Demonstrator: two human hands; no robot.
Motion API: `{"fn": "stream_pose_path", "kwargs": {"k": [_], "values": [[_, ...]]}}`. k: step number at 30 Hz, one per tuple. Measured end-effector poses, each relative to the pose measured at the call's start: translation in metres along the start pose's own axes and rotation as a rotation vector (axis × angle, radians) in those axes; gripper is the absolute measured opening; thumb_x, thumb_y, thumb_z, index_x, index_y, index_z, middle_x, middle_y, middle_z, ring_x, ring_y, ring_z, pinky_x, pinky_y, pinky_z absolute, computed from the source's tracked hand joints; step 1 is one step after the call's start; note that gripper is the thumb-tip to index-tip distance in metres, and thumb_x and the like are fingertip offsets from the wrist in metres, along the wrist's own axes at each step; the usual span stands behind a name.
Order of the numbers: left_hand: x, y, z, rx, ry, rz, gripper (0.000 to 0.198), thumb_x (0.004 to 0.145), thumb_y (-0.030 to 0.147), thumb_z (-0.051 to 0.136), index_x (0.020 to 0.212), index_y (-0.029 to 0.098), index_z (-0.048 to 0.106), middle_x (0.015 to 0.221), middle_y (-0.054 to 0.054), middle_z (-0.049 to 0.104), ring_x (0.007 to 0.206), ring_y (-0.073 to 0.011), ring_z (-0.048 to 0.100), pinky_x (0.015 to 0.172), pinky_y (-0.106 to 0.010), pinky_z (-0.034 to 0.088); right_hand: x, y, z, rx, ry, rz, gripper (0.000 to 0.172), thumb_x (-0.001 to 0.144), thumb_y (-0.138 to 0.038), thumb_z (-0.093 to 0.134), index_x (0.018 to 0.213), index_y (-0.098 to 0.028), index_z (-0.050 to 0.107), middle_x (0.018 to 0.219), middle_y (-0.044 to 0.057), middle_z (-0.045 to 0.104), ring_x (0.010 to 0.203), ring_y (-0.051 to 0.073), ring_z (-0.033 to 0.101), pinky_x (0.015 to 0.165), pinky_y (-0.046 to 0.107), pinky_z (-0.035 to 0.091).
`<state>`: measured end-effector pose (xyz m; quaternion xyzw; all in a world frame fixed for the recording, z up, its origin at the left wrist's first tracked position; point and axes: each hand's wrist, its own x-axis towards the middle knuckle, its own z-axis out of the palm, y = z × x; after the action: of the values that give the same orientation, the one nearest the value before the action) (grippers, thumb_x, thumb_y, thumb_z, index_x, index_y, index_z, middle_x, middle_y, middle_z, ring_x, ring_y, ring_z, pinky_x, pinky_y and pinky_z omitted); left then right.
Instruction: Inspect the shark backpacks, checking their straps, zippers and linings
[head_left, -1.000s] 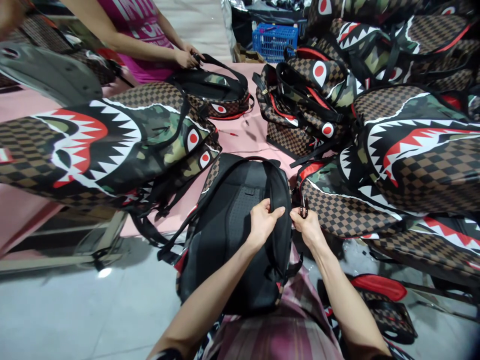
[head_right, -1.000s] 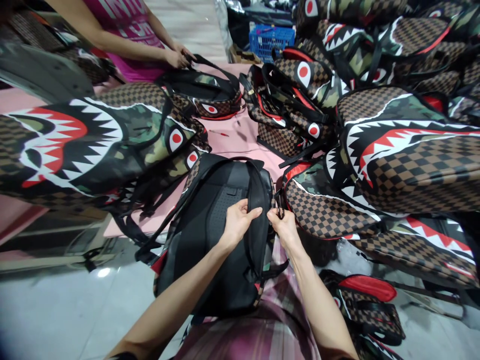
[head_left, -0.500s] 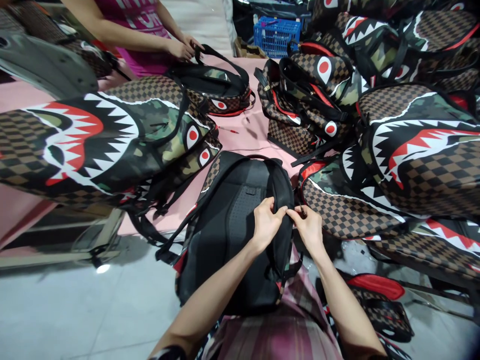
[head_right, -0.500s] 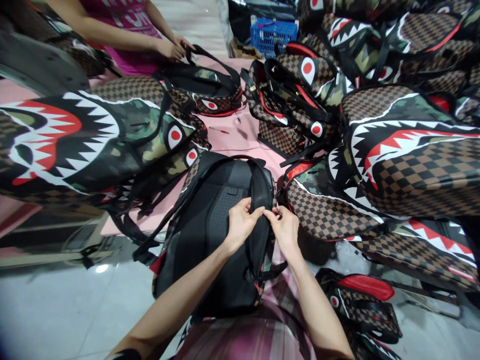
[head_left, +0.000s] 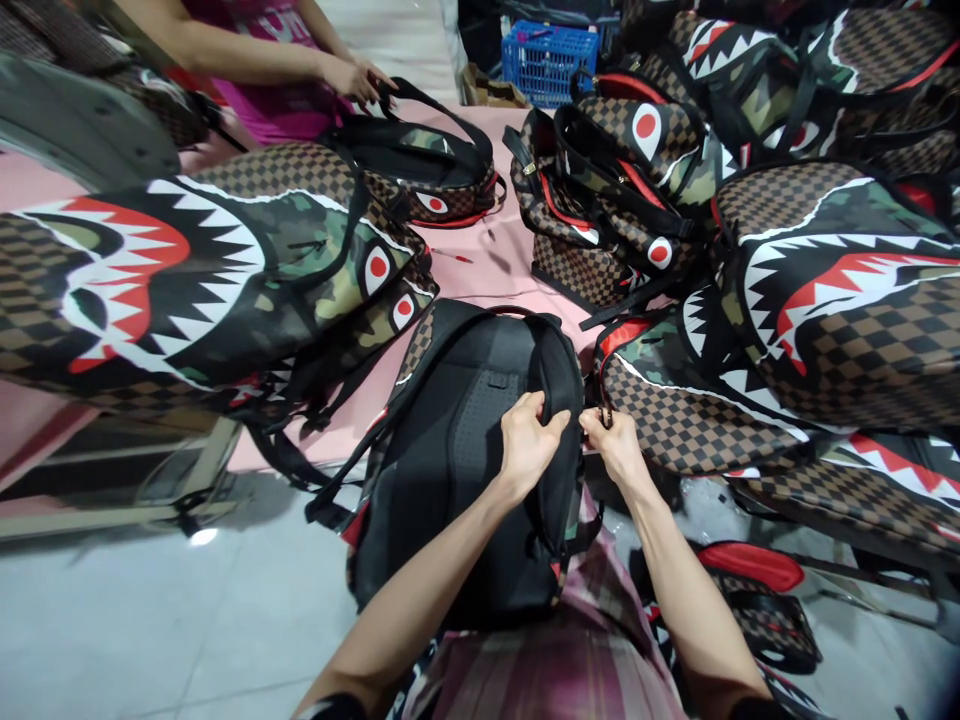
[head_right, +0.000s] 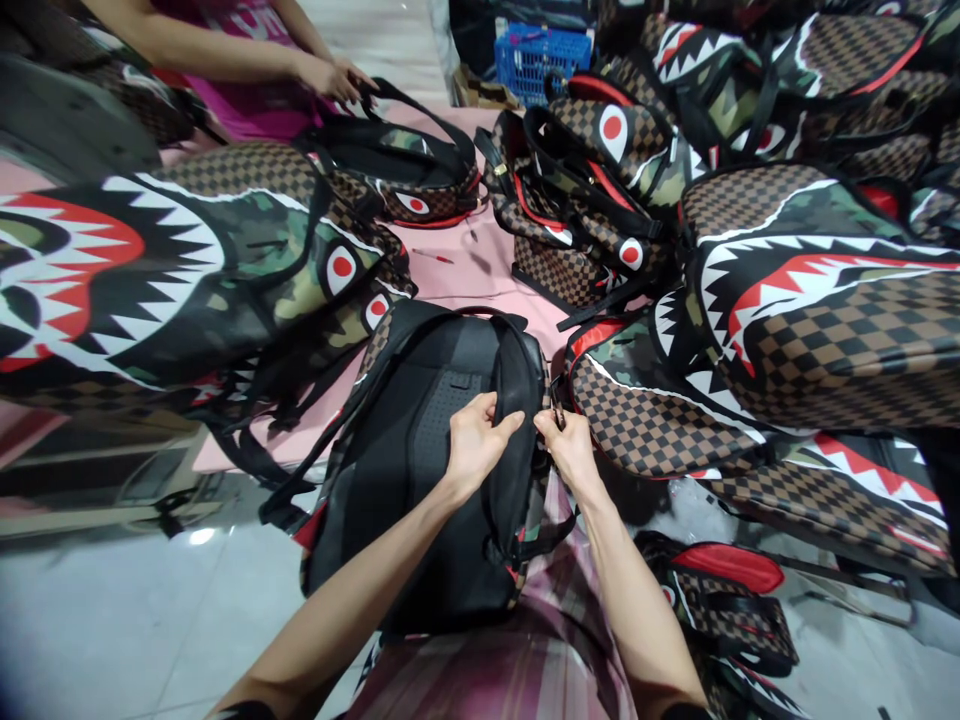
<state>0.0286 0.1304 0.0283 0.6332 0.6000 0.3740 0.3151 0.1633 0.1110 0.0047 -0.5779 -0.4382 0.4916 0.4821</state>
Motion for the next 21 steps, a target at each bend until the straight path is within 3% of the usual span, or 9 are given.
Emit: {"fn": "stream_pose_path", "kwargs": {"k": [10, 14, 17, 21], "values": [[0.0, 0.001, 0.001, 0.017, 0.0, -0.003, 0.015, 0.071, 0.027, 0.061, 0.063, 0.016, 0.054, 0.064, 0.002, 0.051, 0.057, -0.0102, 0.046, 0.055, -0.023, 0.036, -0.001, 0.001, 0.001, 0.133, -0.005, 0.049, 0.033, 0.069, -0.043, 0.062, 0.056, -0.017, 0.046, 0.049, -0.007, 0.029, 0.044, 0.005, 0.023, 0.042, 0.021, 0.021], [0.004, -0.001, 0.001, -0.219, -0.034, -0.154, 0.014, 0.066, 0.028, 0.064, 0.068, 0.016, 0.057, 0.064, 0.001, 0.057, 0.057, -0.0119, 0.051, 0.056, -0.024, 0.04, 0.0, 0.0, 0.003, 0.196, -0.013, 0.072, 0.032, 0.067, -0.044, 0.064, 0.058, -0.015, 0.052, 0.047, -0.008, 0.031, 0.042, 0.004, 0.021, 0.04, 0.021, 0.019], [0.005, -0.008, -0.018, -0.616, -0.1, -0.344, 0.026, 0.057, 0.027, 0.07, 0.077, 0.014, 0.06, 0.07, -0.001, 0.064, 0.063, -0.014, 0.058, 0.062, -0.026, 0.046, 0.0, 0.007, 0.002, 0.191, 0.036, 0.113, 0.035, 0.069, -0.048, 0.062, 0.073, -0.013, 0.062, 0.055, -0.003, 0.049, 0.04, 0.004, 0.026, 0.038, 0.02, 0.023], [-0.012, -0.023, -0.077, -0.831, -0.09, -0.504, 0.041, 0.047, 0.027, 0.078, 0.081, 0.012, 0.063, 0.071, -0.002, 0.066, 0.062, -0.0144, 0.061, 0.061, -0.024, 0.048, -0.005, 0.04, -0.007, 0.026, 0.188, 0.11, 0.037, 0.07, -0.047, 0.059, 0.084, -0.013, 0.062, 0.075, 0.004, 0.06, 0.058, 0.011, 0.05, 0.054, 0.024, 0.043]]}}
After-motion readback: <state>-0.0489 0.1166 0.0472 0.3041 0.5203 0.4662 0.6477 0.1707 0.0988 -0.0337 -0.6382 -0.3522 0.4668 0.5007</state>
